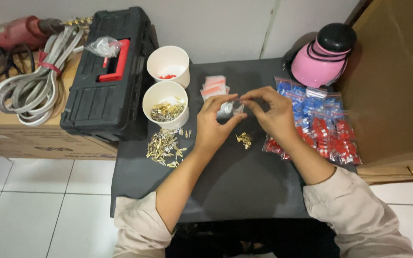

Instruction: The person pours a collection of metal electronic connectors from a white cup onto a work surface, sorts through them by hand, and places them into a small plastic bag.

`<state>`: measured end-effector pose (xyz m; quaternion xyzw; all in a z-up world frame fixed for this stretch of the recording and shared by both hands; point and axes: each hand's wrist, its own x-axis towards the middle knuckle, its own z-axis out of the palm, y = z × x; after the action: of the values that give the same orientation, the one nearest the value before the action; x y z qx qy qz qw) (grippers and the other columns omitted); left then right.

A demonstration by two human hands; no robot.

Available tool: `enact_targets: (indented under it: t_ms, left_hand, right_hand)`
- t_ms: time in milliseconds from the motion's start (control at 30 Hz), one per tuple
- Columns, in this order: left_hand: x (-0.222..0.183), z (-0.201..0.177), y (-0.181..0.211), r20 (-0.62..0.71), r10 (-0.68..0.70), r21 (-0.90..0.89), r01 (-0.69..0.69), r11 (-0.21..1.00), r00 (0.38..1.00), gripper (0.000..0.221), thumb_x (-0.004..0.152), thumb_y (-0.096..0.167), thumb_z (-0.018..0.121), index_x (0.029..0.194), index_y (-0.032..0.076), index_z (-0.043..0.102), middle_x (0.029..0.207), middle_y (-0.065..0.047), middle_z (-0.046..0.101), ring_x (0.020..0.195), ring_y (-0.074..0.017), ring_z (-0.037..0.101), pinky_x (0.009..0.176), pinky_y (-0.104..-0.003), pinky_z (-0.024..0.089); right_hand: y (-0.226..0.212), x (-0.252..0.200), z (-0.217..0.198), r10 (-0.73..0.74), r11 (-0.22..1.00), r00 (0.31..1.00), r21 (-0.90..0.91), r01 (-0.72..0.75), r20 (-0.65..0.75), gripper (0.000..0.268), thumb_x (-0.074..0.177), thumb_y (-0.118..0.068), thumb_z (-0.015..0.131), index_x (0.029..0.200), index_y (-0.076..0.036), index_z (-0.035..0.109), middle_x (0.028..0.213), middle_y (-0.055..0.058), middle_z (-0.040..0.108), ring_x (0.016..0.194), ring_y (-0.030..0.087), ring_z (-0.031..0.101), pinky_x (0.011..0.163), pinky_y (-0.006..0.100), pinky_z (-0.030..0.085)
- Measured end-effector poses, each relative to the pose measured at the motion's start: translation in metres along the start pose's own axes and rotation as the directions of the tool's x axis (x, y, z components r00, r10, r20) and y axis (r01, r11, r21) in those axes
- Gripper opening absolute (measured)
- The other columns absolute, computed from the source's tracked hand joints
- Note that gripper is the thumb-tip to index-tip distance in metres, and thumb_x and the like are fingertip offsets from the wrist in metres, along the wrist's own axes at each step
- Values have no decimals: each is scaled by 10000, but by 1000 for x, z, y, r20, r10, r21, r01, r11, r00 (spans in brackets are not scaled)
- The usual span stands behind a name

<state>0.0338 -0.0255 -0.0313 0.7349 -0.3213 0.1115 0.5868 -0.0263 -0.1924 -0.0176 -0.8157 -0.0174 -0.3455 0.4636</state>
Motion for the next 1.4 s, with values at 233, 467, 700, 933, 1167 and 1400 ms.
enact_targets:
  t_ms: [233,467,700,933,1167,1400]
  left_hand:
    - [0,0,-3,52,-9,5,9,1000,999,523,739,308,912,1214,213,713,1043,-5,718,1056,-204,684,902,-352,562]
    - [3,-3,2,40,24,7,-24,1000,999,509,755,332,902,1213,214,713,1061,-16,725,1063,-219,673,917,-353,553]
    - [6,-11,-5,-48,-23,18,23,1000,999,447,831,348,860,1224,214,695,1085,-16,717,1067,-205,657,887,-355,541]
    - [6,-6,-19,-42,-133,-179,124,976,990,371,943,337,765,1290,234,684,1148,3,713,1063,-121,630,840,-259,503]
    - [3,-9,-12,-83,28,100,-19,995,996,408,942,356,762,1318,238,656,1192,-2,682,1115,-213,621,915,-367,512]
    - [-4,-12,14,-205,-187,130,216,968,961,434,929,344,755,1300,188,591,1201,-31,624,1142,-263,629,955,-475,462]
  right_hand:
    - [-1,3,-3,-243,963,970,-114,245,29,122,868,-49,855,940,-136,809,864,28,758,856,251,700,814,346,527]
    - [-14,5,-13,-246,956,965,-140,257,92,113,914,-73,830,974,-162,797,927,29,774,904,250,714,834,346,496]
    - [-30,10,-40,-41,995,882,-57,77,470,70,921,-60,719,947,-49,782,901,182,773,837,372,726,781,451,534]
    - [-9,5,-29,138,964,643,-250,87,754,170,875,-68,722,1023,-10,784,953,210,766,915,424,736,828,490,571]
    - [13,-6,-19,50,968,652,-197,155,757,76,845,-114,771,909,-78,792,889,142,742,881,376,733,792,458,579]
    - [5,1,-18,151,949,598,-285,135,787,77,883,-144,740,931,-88,763,920,95,734,932,318,737,825,400,583]
